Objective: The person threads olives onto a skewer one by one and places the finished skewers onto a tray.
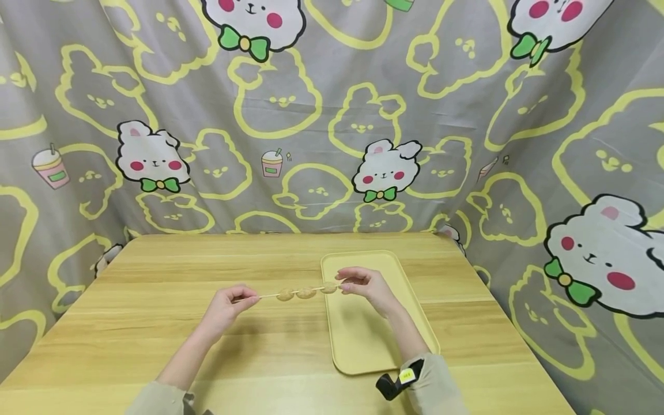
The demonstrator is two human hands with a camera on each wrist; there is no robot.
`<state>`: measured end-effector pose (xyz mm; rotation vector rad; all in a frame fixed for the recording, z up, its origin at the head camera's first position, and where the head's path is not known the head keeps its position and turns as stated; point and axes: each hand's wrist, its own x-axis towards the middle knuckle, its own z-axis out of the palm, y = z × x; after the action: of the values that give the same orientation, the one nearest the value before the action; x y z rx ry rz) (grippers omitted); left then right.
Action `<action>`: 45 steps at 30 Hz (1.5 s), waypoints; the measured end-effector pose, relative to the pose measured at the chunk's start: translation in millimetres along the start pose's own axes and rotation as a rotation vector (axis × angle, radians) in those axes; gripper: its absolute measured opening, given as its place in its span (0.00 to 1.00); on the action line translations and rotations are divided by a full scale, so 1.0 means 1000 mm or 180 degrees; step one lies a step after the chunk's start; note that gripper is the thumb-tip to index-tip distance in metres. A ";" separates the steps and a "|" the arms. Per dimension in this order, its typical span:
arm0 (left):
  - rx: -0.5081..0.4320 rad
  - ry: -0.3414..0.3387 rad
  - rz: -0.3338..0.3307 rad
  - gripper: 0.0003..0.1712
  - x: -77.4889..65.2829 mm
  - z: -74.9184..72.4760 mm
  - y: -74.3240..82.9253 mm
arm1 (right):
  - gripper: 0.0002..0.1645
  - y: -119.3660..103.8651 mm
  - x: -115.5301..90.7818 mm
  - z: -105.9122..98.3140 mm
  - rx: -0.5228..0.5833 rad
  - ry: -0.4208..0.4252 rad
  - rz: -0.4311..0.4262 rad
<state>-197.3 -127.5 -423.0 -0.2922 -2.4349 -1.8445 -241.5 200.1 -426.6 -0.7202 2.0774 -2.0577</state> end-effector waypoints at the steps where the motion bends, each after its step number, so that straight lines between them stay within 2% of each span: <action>1: 0.0026 0.0005 -0.0012 0.03 -0.001 -0.001 -0.001 | 0.25 0.001 0.000 -0.002 0.0011 -0.0009 -0.0039; 5: 0.0067 0.0072 -0.0053 0.04 -0.004 -0.006 -0.002 | 0.21 0.001 0.000 -0.011 -0.0005 0.0070 -0.0164; 8: 0.0114 0.0140 0.0026 0.03 -0.003 -0.008 -0.008 | 0.17 0.002 0.003 -0.018 -0.0040 0.0332 -0.0144; 13: 0.0101 0.0208 0.0077 0.03 -0.002 -0.011 -0.012 | 0.17 0.005 0.010 -0.024 -0.0128 0.0743 0.0094; 17: 0.0073 0.0219 0.0068 0.03 -0.003 -0.013 -0.012 | 0.22 0.010 0.016 -0.026 -0.0336 0.0919 0.0257; 21: 0.0130 0.0225 0.0089 0.03 -0.003 -0.014 -0.012 | 0.22 0.018 0.024 -0.029 -0.0515 0.1069 0.0347; 29: 0.0178 0.0175 0.0132 0.03 -0.005 -0.015 -0.013 | 0.21 0.048 0.037 -0.040 -0.0901 0.1134 0.0601; 32: 0.0192 0.0165 0.0097 0.03 -0.005 -0.015 -0.014 | 0.22 0.057 0.041 -0.040 -0.0902 0.1173 0.0758; 35: 0.0176 0.0187 0.0036 0.03 -0.007 -0.016 -0.012 | 0.23 0.062 0.044 -0.038 -0.1093 0.1098 0.0778; 42: 0.0201 0.0159 0.0132 0.03 -0.021 -0.018 0.018 | 0.20 0.063 0.049 -0.029 -0.1761 0.1095 0.0673; 45: 0.0203 0.0176 0.0096 0.03 -0.022 -0.019 0.020 | 0.19 0.062 0.051 -0.025 -0.1927 0.1123 0.0653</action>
<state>-172.7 -143.1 -402.7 -0.2682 -2.4330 -1.7355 -310.9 198.6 -473.5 -0.1810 2.8760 -1.5288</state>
